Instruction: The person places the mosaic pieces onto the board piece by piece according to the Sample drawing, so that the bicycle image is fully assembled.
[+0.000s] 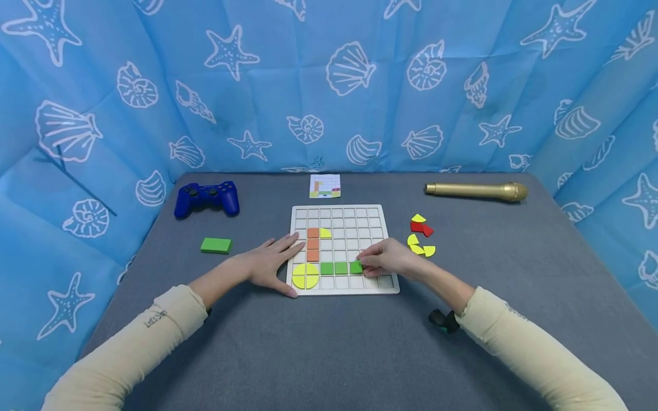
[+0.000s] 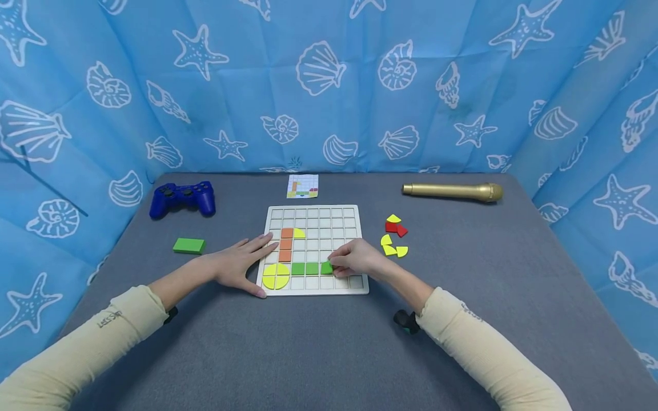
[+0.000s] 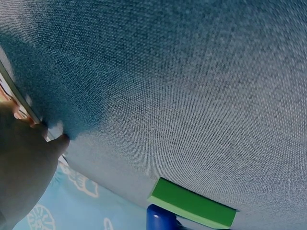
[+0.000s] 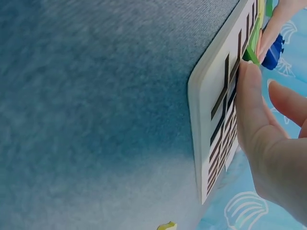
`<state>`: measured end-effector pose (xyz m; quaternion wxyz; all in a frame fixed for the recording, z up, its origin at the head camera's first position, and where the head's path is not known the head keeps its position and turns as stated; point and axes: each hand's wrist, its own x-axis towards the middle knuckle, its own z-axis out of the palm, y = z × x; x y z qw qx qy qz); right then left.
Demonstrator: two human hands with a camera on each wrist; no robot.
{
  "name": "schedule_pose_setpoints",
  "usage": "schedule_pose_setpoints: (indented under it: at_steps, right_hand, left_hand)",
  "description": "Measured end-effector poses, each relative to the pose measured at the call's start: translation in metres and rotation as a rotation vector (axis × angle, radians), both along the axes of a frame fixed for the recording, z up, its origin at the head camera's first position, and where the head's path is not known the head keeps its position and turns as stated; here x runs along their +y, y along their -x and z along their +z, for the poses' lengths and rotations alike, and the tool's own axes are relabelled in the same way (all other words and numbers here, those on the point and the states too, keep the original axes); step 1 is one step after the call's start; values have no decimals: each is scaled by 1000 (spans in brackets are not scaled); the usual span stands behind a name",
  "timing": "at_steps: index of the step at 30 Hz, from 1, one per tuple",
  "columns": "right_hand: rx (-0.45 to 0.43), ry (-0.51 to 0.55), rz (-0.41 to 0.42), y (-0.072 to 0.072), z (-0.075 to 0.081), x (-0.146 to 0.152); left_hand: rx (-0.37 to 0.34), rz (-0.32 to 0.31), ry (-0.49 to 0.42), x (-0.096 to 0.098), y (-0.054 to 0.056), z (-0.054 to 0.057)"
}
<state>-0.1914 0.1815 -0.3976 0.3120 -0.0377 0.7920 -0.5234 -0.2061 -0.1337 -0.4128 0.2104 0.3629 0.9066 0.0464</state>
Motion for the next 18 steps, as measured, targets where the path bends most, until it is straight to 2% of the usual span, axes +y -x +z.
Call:
schedule_pose_setpoints:
  at_steps: [9,18]
  right_hand:
    - [60,-32,0,1,0,1]
    - [30,-20,4,3,0,0]
  left_hand:
    - [-9,16,10,1,0,1]
    - [-14,10,-3,0,-1,2]
